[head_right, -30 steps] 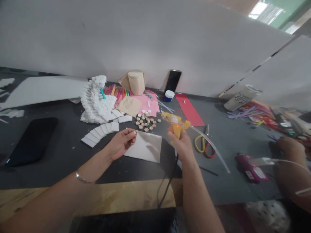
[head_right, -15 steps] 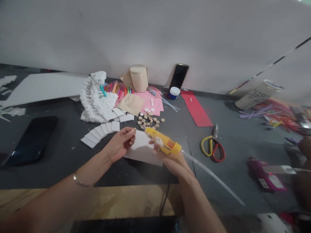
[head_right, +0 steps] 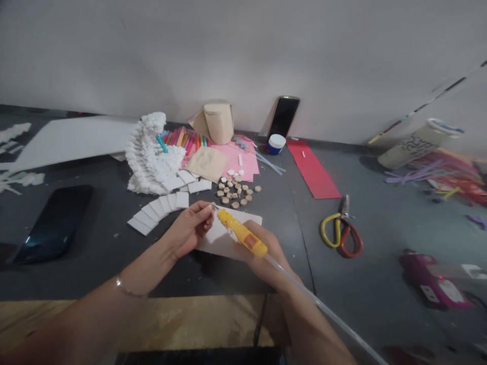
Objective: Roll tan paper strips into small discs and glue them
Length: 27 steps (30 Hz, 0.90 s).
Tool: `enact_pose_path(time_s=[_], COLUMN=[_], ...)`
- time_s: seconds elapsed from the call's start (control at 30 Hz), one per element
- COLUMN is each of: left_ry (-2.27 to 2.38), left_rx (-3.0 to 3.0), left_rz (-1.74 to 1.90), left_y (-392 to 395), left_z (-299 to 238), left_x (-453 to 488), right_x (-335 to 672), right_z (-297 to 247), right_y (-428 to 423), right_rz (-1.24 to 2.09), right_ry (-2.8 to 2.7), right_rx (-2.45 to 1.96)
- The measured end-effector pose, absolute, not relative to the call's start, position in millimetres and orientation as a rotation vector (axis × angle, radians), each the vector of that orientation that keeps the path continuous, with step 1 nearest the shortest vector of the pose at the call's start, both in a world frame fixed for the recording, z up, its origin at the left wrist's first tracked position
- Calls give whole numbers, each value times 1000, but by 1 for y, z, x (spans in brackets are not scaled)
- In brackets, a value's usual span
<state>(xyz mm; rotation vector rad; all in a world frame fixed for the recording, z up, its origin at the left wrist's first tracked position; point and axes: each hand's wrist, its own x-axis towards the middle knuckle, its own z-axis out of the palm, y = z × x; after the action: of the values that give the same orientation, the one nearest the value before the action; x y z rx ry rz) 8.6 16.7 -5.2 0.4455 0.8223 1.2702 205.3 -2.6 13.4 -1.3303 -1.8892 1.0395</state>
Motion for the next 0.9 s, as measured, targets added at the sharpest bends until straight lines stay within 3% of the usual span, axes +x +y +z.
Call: enact_pose_path(time_s=[0.9], left_ry=[837], left_rx=[420], left_rz=[1259], left_y=[17], left_z=[-4], left_x=[8], right_x=[206], right_z=[10], right_y=[3], right_rz=[933], right_ry=[-1945], right_rx=[-1409])
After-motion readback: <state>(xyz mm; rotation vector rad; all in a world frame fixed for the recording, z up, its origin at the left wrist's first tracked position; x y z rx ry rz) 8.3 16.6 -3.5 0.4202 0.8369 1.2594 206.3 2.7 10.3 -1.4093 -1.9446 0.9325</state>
